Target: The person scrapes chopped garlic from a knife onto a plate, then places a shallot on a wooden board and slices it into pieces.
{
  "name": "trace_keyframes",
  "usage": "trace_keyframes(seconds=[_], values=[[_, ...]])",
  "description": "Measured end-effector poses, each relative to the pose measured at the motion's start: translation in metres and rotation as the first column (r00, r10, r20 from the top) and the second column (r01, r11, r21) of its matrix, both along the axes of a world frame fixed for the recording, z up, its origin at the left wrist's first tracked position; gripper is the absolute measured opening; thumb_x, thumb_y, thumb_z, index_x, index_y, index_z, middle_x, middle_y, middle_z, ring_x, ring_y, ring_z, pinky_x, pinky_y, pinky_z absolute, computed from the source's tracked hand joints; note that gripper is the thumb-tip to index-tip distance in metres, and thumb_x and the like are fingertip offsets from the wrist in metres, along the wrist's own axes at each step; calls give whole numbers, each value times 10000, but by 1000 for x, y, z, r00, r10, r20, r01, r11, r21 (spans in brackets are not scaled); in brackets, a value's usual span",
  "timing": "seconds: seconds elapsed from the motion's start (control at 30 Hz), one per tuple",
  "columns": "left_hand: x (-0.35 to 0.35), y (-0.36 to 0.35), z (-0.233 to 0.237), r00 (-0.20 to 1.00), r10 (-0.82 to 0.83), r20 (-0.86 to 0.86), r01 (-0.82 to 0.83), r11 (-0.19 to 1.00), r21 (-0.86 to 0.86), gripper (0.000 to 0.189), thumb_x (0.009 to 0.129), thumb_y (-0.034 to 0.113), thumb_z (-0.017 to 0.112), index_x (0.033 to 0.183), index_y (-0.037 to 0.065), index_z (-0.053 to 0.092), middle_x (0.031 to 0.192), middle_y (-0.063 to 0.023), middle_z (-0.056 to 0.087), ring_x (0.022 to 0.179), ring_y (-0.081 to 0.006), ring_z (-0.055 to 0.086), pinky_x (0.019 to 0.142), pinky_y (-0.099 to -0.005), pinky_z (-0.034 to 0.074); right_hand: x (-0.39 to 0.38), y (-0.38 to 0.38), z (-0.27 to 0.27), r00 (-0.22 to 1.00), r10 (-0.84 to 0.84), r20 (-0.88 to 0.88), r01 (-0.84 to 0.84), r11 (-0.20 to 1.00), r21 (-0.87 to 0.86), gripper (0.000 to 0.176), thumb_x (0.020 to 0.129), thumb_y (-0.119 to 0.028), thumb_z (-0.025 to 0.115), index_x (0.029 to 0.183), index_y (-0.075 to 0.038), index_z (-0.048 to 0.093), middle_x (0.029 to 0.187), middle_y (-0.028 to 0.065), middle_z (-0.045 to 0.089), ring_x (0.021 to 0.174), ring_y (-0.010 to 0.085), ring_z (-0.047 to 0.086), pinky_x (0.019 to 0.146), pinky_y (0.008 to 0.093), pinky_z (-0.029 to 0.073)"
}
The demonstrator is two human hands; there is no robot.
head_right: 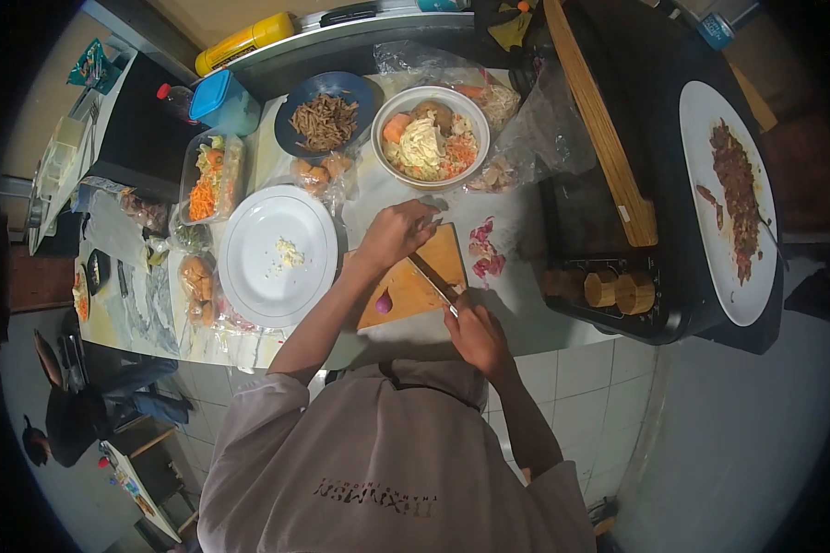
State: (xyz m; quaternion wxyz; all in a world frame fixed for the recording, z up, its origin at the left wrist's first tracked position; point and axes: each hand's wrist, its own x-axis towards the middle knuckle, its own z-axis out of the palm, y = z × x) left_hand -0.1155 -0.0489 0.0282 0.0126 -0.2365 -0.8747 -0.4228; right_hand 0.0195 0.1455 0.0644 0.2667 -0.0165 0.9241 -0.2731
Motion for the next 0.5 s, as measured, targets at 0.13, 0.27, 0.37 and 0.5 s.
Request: trace_keyframes(seconds=[0.13,0.27,0.37,0.5], values=[[0,-1,1,999,6,39,-6,1000,3,297,785,68,718,1076,17,686,899,-163,675,725,-299,657,684,-384,530,2,-1,4,999,-23,-33,22,1000,-22,331,991,-296,511,1099,15,545,869,292,635,883,503,608,791,565,472],[1,-1,-1,1000,9,-1,-9,999,33,264,795,78,696,1056,42,677,827,-129,633,716,-319,642,660,-409,519,3,-6,10,996,-22,-91,24,1000,15,303,982,-270,533,1079,17,538,829,288,638,854,505,608,773,572,471],[1,-2,-2,999,19,28,-21,997,69,252,788,60,699,1038,29,680,823,-136,634,707,-319,640,647,-404,515,4,-7,12,992,7,-126,1,998,64,304,985,-283,531,1076,7,546,836,279,645,845,491,621,779,561,485],[1,-1,-1,999,27,38,-31,994,107,251,779,42,703,1028,18,685,827,-147,635,692,-311,639,640,-396,516,-1,-7,25,993,49,-104,-37,993,109,308,988,-291,530,1070,5,550,832,277,646,848,478,630,784,553,493]])
